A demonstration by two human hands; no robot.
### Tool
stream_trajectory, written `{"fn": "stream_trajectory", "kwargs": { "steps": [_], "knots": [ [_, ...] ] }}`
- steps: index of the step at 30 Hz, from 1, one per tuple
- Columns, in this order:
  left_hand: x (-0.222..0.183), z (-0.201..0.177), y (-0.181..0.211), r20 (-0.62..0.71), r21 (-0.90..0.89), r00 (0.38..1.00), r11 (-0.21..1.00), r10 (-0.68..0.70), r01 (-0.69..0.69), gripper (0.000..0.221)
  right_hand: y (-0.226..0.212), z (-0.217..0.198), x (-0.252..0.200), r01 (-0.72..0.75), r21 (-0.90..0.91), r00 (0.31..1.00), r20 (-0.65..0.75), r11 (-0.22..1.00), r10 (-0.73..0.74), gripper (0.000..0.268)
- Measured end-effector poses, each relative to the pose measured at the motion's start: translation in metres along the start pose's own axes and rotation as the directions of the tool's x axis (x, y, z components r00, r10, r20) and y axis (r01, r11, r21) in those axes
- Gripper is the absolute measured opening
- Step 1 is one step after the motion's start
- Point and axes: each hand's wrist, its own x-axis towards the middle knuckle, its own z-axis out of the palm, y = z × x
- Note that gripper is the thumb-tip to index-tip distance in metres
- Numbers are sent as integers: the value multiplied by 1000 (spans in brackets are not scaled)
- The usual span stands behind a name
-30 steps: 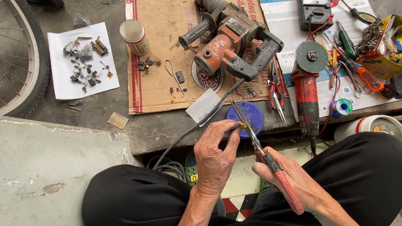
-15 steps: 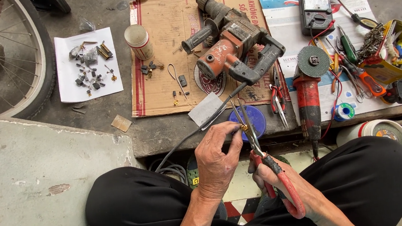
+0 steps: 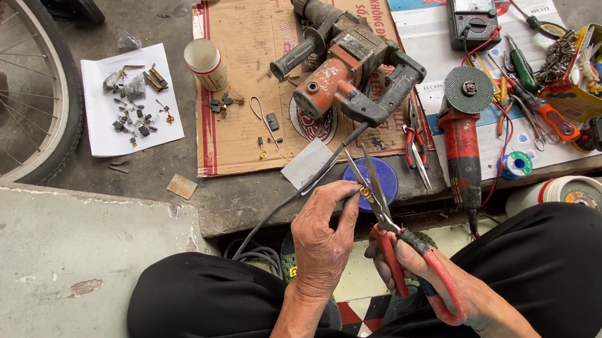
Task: Finishing and adjusting small metal electrical components using pliers and scissors in a workshop setting.
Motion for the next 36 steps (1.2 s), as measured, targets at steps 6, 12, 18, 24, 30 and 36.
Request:
{"fn": "stream_trajectory", "kwargs": {
  "steps": [6,12,18,24,30,36],
  "knots": [
    [-3,2,3,-13,-42,1000,999,0,0,23,4,7,-2,59,140,998,-10,988,-58,70],
    [-1,-3,9,26,-140,990,980,-141,143,19,16,-5,0,-14,-101,973,-229,995,-10,75],
    [14,-20,14,386,-503,689,486,-613,715,20,10,-22,-7,-34,-592,912,-349,805,-218,71],
    [22,-40,7,579,-493,478,184,-661,851,14,-3,-43,-7,183,-895,822,-88,407,-563,83],
    [31,-49,16,602,-368,422,233,-677,900,19,-7,-45,-1,195,-901,861,-31,386,-507,85],
    [30,-48,3,618,-393,411,189,-670,900,21,-6,-34,3,103,-775,947,-115,623,-299,74]
  ]
}}
